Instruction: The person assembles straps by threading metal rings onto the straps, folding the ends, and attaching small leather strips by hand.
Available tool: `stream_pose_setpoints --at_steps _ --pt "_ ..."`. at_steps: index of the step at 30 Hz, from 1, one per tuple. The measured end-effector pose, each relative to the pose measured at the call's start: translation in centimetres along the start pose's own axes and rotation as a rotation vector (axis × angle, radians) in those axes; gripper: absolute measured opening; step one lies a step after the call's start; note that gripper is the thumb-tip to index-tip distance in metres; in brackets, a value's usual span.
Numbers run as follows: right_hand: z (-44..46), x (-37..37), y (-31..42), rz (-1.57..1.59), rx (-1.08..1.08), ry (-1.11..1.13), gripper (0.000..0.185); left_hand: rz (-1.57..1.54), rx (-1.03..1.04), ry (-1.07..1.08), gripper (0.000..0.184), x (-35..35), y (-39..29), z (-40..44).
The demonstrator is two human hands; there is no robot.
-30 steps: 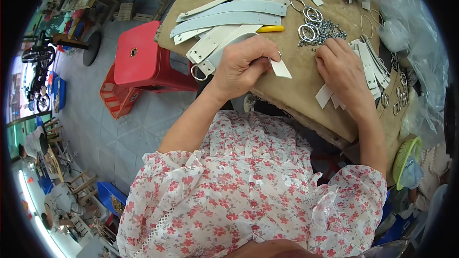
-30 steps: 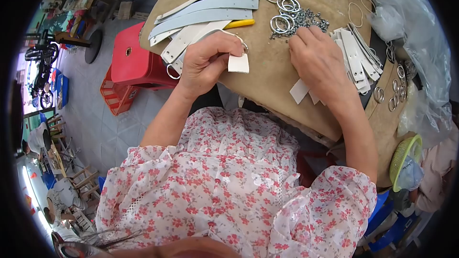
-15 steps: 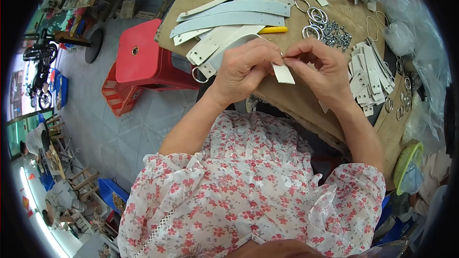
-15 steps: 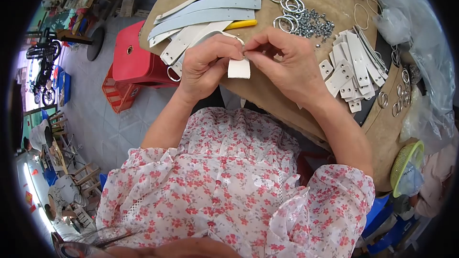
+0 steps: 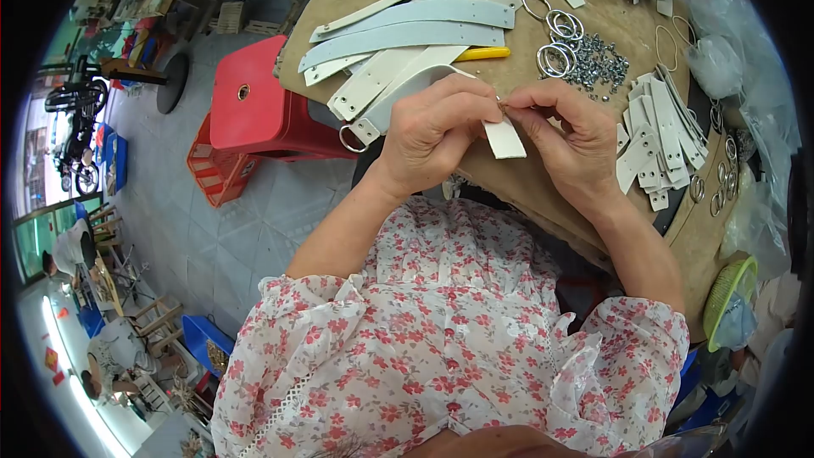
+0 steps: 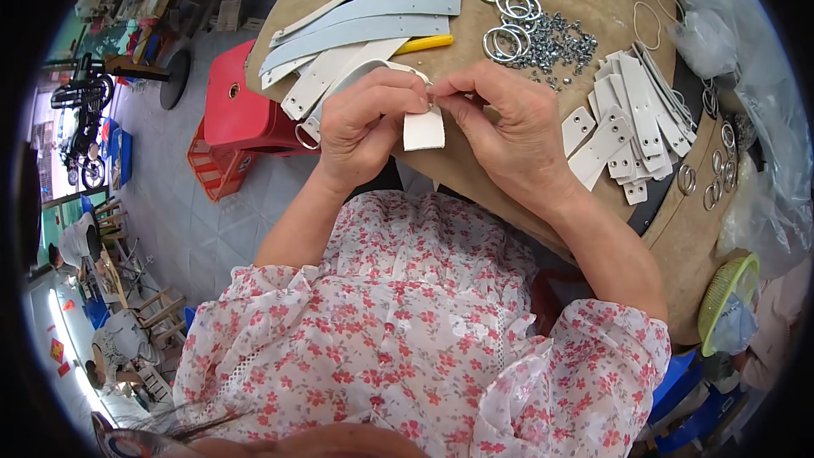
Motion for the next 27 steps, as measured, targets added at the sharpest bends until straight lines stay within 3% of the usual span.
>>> stream_pose_setpoints --at_steps 27 --pt "-0.19 0.22 0.25 -0.028 -0.135 -0.09 0.013 -0.036 -0.016 -0.055 0.026 -0.2 0.01 -0.09"
Point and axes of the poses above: each hand's wrist, its own z-axis towards the middle knuckle, its own x-axis out of the palm, y = z × x, the point moved 4 cm from there along z, towards the middle knuckle, and after that the axes turned 1 degree about y, right-handed, at the moved point
